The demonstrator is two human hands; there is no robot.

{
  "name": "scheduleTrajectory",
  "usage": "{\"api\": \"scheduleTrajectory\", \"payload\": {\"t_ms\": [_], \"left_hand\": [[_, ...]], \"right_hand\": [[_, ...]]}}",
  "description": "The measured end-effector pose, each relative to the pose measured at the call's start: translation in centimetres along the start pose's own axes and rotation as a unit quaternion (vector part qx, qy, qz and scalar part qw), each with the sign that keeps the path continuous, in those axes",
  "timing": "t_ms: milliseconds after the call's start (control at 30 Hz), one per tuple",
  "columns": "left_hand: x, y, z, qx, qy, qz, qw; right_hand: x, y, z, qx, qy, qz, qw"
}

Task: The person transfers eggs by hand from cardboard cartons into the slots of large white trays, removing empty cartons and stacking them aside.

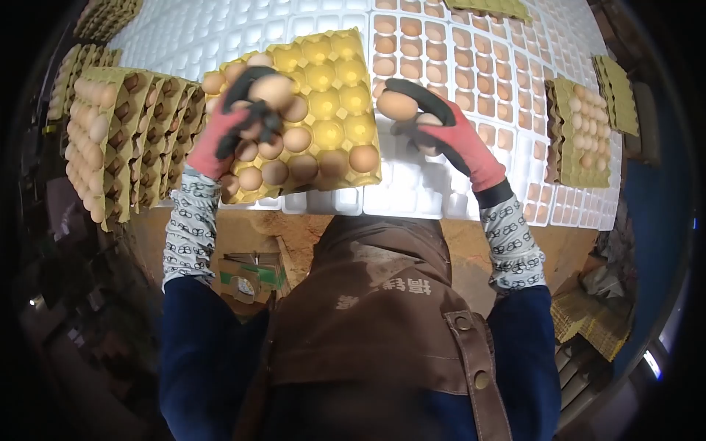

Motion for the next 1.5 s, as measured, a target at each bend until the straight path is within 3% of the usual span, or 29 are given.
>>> {"api": "scheduleTrajectory", "payload": {"t_ms": [33, 100, 133, 167, 200, 267, 333, 400, 433, 467, 533, 567, 600, 633, 667, 733, 767, 833, 900, 933, 1000, 1067, 1100, 1133, 1200, 1233, 1333, 1400, 1500], "left_hand": [[-1.2, -0.1, -0.2, -0.036, 0.026, 0.037, 0.998], [-2.4, 0.9, -1.4, -0.066, 0.156, 0.107, 0.98], [-4.0, 0.7, 1.3, -0.016, 0.405, 0.227, 0.885], [-3.5, 1.0, 3.3, -0.003, 0.628, 0.249, 0.737], [-2.2, 1.5, 4.9, 0.009, 0.805, 0.255, 0.536], [-0.5, 3.3, 4.8, 0.043, 0.813, 0.153, 0.559], [-1.9, 2.2, 5.1, 0.028, 0.781, 0.212, 0.587], [-3.7, 0.1, 5.2, -0.022, 0.648, 0.265, 0.714], [-1.6, 0.2, 3.6, -0.085, 0.303, 0.082, 0.946], [0.9, 0.2, 6.0, -0.064, 0.255, 0.111, 0.958], [6.0, -0.2, 10.9, -0.014, 0.155, 0.164, 0.974], [10.2, 1.4, 14.6, 0.032, 0.066, 0.098, 0.993], [14.5, 2.8, 18.3, 0.064, -0.027, 0.023, 0.997], [18.8, 4.1, 22.0, 0.083, -0.109, -0.053, 0.989], [21.5, 4.7, 24.8, 0.133, -0.035, -0.158, 0.978], [25.3, 6.7, 26.1, 0.061, 0.03, -0.085, 0.994], [25.5, 6.7, 27.2, 0.081, 0.069, -0.089, 0.99], [26.2, 6.4, 27.8, 0.071, 0.077, -0.129, 0.986], [28.2, 5.7, 26.6, 0.013, 0.011, -0.202, 0.979], [27.1, 6.3, 26.6, 0.009, 0.145, -0.093, 0.985], [24.6, 6.0, 28.1, -0.001, 0.399, 0.129, 0.908], [23.6, 6.4, 31.5, -0.034, 0.543, 0.061, 0.837], [24.1, 6.9, 32.0, -0.049, 0.567, 0.056, 0.821], [24.5, 7.1, 32.1, -0.062, 0.589, 0.051, 0.804], [24.4, 5.8, 31.7, -0.085, 0.506, 0.085, 0.854], [24.6, 5.3, 31.1, -0.097, 0.464, 0.103, 0.875], [27.8, 4.4, 30.8, -0.041, 0.563, 0.251, 0.787], [28.8, 3.9, 30.5, -0.005, 0.58, 0.271, 0.768], [20.8, 0.2, 28.6, -0.061, 0.467, 0.278, 0.838]], "right_hand": [[1.8, -0.4, 1.6, 0.025, -0.213, -0.072, 0.974], [2.3, -0.6, 5.9, 0.052, -0.5, -0.093, 0.859], [1.0, -0.6, 7.7, 0.042, -0.66, -0.165, 0.732], [0.6, -0.2, 9.1, 0.06, -0.715, -0.115, 0.687], [0.8, -1.0, 9.5, 0.023, -0.711, -0.18, 0.68], [1.0, -1.4, 7.8, 0.01, -0.65, -0.187, 0.736], [0.6, -4.3, 2.9, -0.093, -0.378, -0.163, 0.906], [-4.0, -8.0, -2.4, -0.117, -0.132, -0.022, 0.984], [-6.1, -10.6, -4.8, -0.123, -0.018, 0.047, 0.991], [-8.6, -13.2, -5.7, -0.124, 0.155, 0.157, 0.967], [-10.8, -17.1, -10.4, -0.293, 0.157, 0.154, 0.931], [-13.3, -18.3, -13.7, -0.362, 0.09, 0.126, 0.919], [-14.9, -18.9, -16.6, -0.357, -0.016, 0.168, 0.918], [-15.8, -18.4, -19.1, -0.406, -0.183, 0.095, 0.89], [-15.9, -18.2, -20.2, -0.437, -0.346, 0.022, 0.83], [-14.2, -16.1, -19.6, -0.33, -0.431, 0.069, 0.837], [-14.7, -15.2, -19.8, -0.307, -0.496, 0.004, 0.812], [-14.4, -16.2, -22.4, -0.332, -0.258, 0.091, 0.903], [-15.9, -17.9, -24.0, -0.39, 0.059, 0.115, 0.912], [-18.5, -18.8, -25.0, -0.407, 0.202, 0.129, 0.882], [-16.7, -19.5, -25.6, -0.354, -0.1, -0.006, 0.93], [-14.8, -20.2, -22.9, -0.338, -0.196, -0.004, 0.921], [-13.7, -20.1, -20.6, -0.308, -0.334, -0.117, 0.883], [-13.7, -19.7, -18.9, -0.256, -0.418, -0.128, 0.862], [-17.0, -18.8, -17.1, -0.167, -0.604, -0.116, 0.771], [-17.1, -18.7, -17.5, -0.173, -0.598, -0.101, 0.776], [-16.9, -18.3, -17.3, -0.179, -0.571, -0.077, 0.797], [-17.0, -17.7, -17.3, -0.193, -0.599, -0.094, 0.771], [-11.6, -15.6, -15.2, -0.24, -0.541, -0.13, 0.796]]}}
Point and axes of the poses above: each hand's wrist, its own y-axis towards the middle knuckle, its own z-axis out of the palm, x = y × z, the point moved 9 cm from there along y, towards the middle knuckle, and after that the axes turned 4 degrees about -y, right-handed, at the moved point
